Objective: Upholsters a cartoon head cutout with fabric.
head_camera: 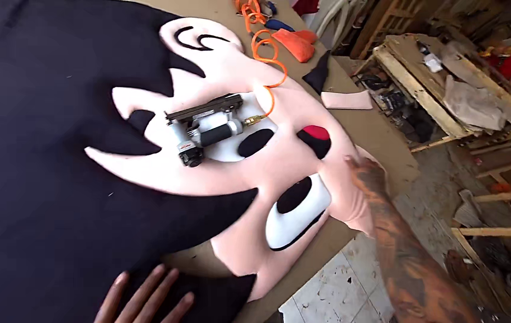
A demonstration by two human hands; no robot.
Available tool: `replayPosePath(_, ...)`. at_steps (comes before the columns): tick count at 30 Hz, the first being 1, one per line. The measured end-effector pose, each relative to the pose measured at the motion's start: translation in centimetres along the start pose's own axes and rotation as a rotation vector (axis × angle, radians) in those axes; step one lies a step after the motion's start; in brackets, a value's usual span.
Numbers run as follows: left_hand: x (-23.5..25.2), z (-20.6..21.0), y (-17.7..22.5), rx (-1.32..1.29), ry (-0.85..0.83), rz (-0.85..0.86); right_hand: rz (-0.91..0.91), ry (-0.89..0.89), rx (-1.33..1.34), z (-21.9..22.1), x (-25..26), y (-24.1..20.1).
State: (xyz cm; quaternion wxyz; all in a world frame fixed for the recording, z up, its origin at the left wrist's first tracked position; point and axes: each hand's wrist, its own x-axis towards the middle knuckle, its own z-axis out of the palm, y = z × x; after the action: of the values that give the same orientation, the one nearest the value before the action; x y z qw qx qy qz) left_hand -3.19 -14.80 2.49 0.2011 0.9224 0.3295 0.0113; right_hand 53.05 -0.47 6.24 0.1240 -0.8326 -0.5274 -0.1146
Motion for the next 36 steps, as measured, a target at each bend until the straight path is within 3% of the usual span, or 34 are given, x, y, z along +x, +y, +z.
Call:
replayPosePath(1, 0.8, 0.3, 0.3, 0.017, 0.001, -0.003, 0.216, -0.410, -0.029, -3.7, 1.1, -0.9)
replayPosePath(2, 1.6, 0.7, 0.6, 0.038, 0.015, -0.009, 0.379, -0.624, -0.018, -5.1, 2.7, -1.3)
replayPosePath(3, 2.2, 1.1, 0.9, 0.071, 0.042, -0.025, 0.456, -0.660, -0.012, -4.3, 3.7, -0.7)
replayPosePath(4, 2.6, 1.8, 1.2, 0.110, 0.077, -0.048, 0.453, -0.592, -0.042, -1.8, 4.0, 0.8)
replayPosePath(5, 3.0, 2.5, 1.5, 0.148, 0.114, -0.064, 0.381, -0.409, -0.102, 1.9, 3.6, 3.3)
replayPosePath(7, 3.7, 3.3, 2.4, 0.207, 0.162, -0.080, 0.360, -0.344, -0.117, 4.7, 3.7, 6.1)
replayPosePath(12, 4.8, 3.4, 3.2, 0.253, 0.160, -0.126, 0.421, -0.411, -0.103, 4.2, 4.0, 5.7)
replayPosePath(22, 4.9, 3.7, 2.9, 0.244, 0.194, -0.112, 0.516, -0.348, -0.132, 5.6, 2.9, 5.7)
replayPosePath(28, 5.7, 3.0, 4.4, 0.205, 0.202, -0.170, 0.353, -0.270, -0.112, 4.0, 1.5, 4.3)
replayPosePath(32, 7.0, 2.1, 4.9, 0.199, 0.145, -0.172, -0.076, -0.086, 0.038, 1.4, -5.4, -1.7)
replayPosePath(36, 9.0, 0.3, 4.2, 0.126, -0.066, -0.165, -0.448, -0.117, 0.283, 1.4, -14.2, -7.8)
